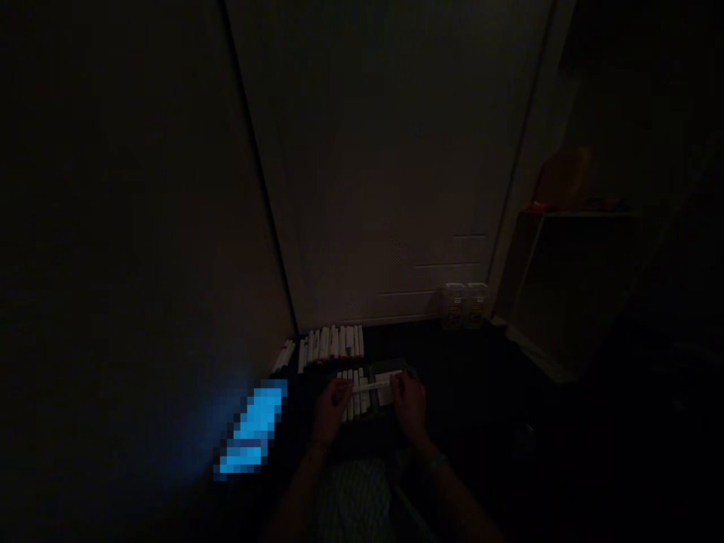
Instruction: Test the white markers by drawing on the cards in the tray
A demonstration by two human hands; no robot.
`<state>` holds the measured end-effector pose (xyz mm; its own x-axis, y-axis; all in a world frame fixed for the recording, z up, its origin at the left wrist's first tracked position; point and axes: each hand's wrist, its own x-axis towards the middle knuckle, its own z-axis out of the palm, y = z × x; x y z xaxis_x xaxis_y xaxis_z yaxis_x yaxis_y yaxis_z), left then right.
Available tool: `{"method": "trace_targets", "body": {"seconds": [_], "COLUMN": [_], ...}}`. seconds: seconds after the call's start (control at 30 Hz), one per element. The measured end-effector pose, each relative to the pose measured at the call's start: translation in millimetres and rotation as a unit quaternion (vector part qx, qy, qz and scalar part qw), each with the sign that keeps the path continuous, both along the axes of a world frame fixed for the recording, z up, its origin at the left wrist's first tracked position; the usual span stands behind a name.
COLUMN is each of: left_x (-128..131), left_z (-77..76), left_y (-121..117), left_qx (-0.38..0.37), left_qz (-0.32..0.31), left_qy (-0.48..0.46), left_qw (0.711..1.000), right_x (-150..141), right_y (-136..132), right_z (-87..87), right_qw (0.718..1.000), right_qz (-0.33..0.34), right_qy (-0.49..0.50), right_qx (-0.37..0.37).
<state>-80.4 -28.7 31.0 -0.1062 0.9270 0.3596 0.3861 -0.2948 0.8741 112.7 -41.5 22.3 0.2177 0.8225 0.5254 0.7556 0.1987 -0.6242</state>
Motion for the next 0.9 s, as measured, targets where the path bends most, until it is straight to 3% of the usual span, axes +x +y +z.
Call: {"method": "trace_targets", "body": {"seconds": [0.5,0.9], "left_x": [-3.6,-1.5], "left_z": [-6.0,-2.1], "left_y": [2.5,0.3], "left_qx": [0.010,-0.008], "left_qz": [-0.008,-0.004], "left_qy": [0.000,-0.027], "left_qw": [1.000,1.000], "right_x": [0.7,-0.1], "right_y": [0.0,-1.4], "right_z": [-0.4,1.5], "right_qw": [1.000,1.000], "right_qz": [0.003,0.001], "right_qy": [0.008,0.009], "right_qx": [0.003,0.002]}}
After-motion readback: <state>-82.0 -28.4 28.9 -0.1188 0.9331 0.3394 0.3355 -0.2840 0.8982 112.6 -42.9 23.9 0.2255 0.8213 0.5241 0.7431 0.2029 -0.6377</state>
